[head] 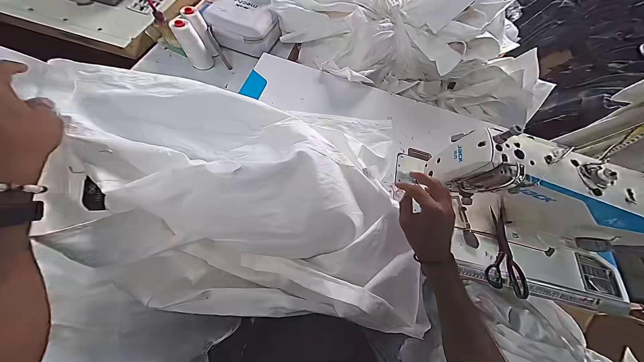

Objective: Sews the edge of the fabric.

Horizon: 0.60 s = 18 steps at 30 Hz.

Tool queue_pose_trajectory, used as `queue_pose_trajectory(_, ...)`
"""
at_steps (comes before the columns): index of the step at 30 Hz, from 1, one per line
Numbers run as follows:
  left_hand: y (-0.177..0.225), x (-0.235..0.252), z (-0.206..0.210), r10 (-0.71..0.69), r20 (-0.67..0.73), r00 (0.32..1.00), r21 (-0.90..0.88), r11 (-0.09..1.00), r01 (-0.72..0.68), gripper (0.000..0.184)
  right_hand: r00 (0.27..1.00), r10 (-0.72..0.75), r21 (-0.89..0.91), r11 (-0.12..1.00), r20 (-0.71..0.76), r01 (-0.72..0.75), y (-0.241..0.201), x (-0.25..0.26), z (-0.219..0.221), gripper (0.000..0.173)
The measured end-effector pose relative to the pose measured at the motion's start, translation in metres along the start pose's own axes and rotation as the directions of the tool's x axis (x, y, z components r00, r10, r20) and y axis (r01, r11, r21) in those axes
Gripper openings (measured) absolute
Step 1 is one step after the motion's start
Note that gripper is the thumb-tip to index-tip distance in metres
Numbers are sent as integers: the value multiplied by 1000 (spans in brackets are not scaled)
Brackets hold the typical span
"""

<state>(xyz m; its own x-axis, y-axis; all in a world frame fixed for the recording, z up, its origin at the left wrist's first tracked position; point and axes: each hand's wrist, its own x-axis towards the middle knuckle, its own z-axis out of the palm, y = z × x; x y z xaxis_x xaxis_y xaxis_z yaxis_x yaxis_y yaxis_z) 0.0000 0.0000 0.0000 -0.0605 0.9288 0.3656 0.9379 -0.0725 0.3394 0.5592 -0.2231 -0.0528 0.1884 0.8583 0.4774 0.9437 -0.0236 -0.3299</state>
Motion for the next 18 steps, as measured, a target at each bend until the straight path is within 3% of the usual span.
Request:
queue_pose_trajectory(2, 93, -30, -3, -60, 169, 984, -95, 993, 76, 44, 986, 151, 89, 986, -77, -144, 37, -38, -44, 23)
queue_pose_trajectory(3, 151, -49, -8, -26, 249, 968, -209, 975, 80, 37, 965, 247, 27, 969, -89, -245, 61, -52, -65, 23)
queue_pose_trajectory(4, 173, -69, 2, 301, 268, 915, -404, 897, -177, 31, 929, 363, -95, 925, -69, -368, 86, -70, -85, 24)
queue_pose_trajectory(5, 202, -87, 18, 552, 268, 790, -637, 716, -285, 27, 873, 488, -228, 849, -12, -477, 110, -85, -101, 26)
queue_pose_trajectory(6, 236, -102, 35, 698, 336, 632, -764, 595, -250, 28, 802, 595, -331, 769, 59, -546, 132, -96, -112, 29)
queue_pose_trajectory(8, 296, -127, 83, 769, 548, 329, -781, 612, -129, 33, 706, 684, -435, 701, 185, -565, 165, -119, -119, 34)
queue_pose_trajectory(9, 320, -137, 109, 754, 613, 237, -766, 640, -59, 33, 707, 670, -456, 714, 224, -532, 175, -128, -117, 40)
queue_pose_trajectory(10, 341, -144, 133, 733, 651, 197, -754, 655, 49, 32, 731, 641, -475, 731, 234, -490, 181, -133, -113, 47)
queue_pose_trajectory(11, 357, -152, 150, 708, 676, 204, -736, 638, 226, 29, 754, 617, -487, 742, 228, -460, 181, -137, -109, 50)
queue_pose_trajectory(13, 378, -164, 167, 659, 710, 248, -644, 465, 608, 29, 776, 594, -469, 759, 212, -452, 185, -137, -108, 51)
queue_pose_trajectory(14, 382, -169, 173, 637, 729, 250, -574, 370, 731, 35, 777, 593, -452, 764, 212, -460, 189, -138, -108, 51)
queue_pose_trajectory(18, 371, -179, 188, 681, 704, 200, -471, 238, 849, 57, 784, 591, -417, 771, 189, -481, 200, -143, -114, 57)
